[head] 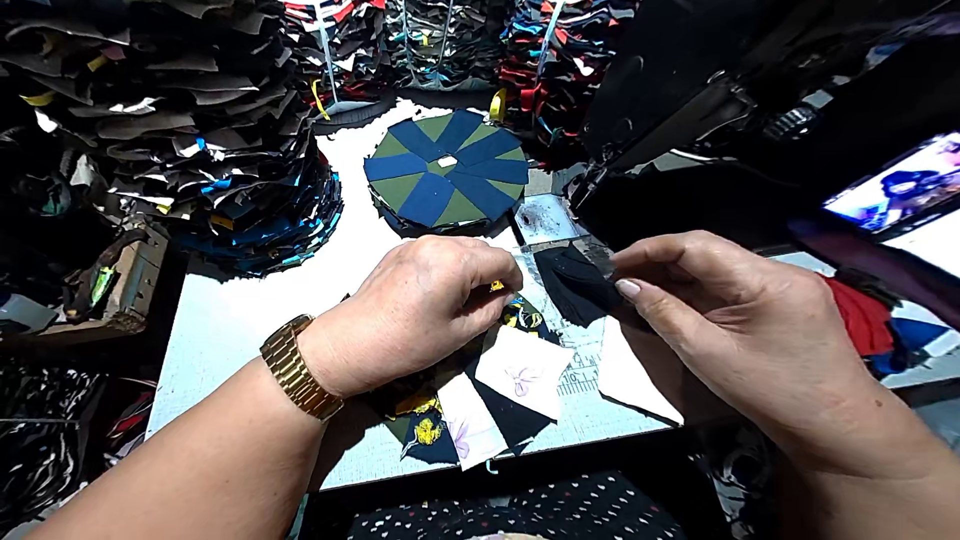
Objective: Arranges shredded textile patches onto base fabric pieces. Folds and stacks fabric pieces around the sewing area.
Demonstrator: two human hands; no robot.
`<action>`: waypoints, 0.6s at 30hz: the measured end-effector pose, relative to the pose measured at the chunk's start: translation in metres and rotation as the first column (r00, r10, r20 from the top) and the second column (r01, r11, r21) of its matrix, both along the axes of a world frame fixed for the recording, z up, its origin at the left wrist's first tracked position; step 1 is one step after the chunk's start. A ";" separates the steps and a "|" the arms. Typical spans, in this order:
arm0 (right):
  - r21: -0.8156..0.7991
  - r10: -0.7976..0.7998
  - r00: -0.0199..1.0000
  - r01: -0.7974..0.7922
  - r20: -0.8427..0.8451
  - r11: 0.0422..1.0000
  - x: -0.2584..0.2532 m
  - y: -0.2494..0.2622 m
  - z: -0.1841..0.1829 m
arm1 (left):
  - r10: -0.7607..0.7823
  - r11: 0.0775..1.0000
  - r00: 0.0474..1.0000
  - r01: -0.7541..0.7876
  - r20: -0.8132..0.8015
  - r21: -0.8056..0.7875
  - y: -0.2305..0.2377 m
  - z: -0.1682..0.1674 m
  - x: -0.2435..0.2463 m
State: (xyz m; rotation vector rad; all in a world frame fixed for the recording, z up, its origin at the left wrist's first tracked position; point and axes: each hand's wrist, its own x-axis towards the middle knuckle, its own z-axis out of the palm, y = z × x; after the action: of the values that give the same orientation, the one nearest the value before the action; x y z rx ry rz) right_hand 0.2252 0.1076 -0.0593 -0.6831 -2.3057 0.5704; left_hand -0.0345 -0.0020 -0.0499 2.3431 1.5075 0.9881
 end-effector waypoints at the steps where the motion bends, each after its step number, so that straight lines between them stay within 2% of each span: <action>1: 0.007 0.007 1.000 -0.007 0.006 1.000 0.000 0.000 -0.001 | 0.000 1.000 1.000 0.000 0.001 -0.003 0.000 0.000 0.000; 6: 0.087 -0.004 0.997 -0.002 0.072 0.996 0.000 -0.005 -0.005 | 0.006 1.000 1.000 -0.005 0.011 -0.006 0.000 0.000 0.000; 11: 0.099 -0.011 0.997 0.003 0.081 0.995 -0.002 -0.006 -0.010 | 0.012 1.000 1.000 -0.012 -0.002 -0.019 0.000 0.001 0.000; 18: -0.079 -0.037 0.999 0.036 -0.007 0.996 0.001 0.002 -0.001 | -0.002 1.000 0.999 0.001 0.050 0.014 0.000 0.001 0.001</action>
State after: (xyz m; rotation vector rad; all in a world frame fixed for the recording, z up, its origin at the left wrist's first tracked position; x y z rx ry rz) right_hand 0.2260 0.1100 -0.0606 -0.7575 -2.2684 0.6483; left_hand -0.0331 -0.0018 -0.0494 2.3104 1.4851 1.0522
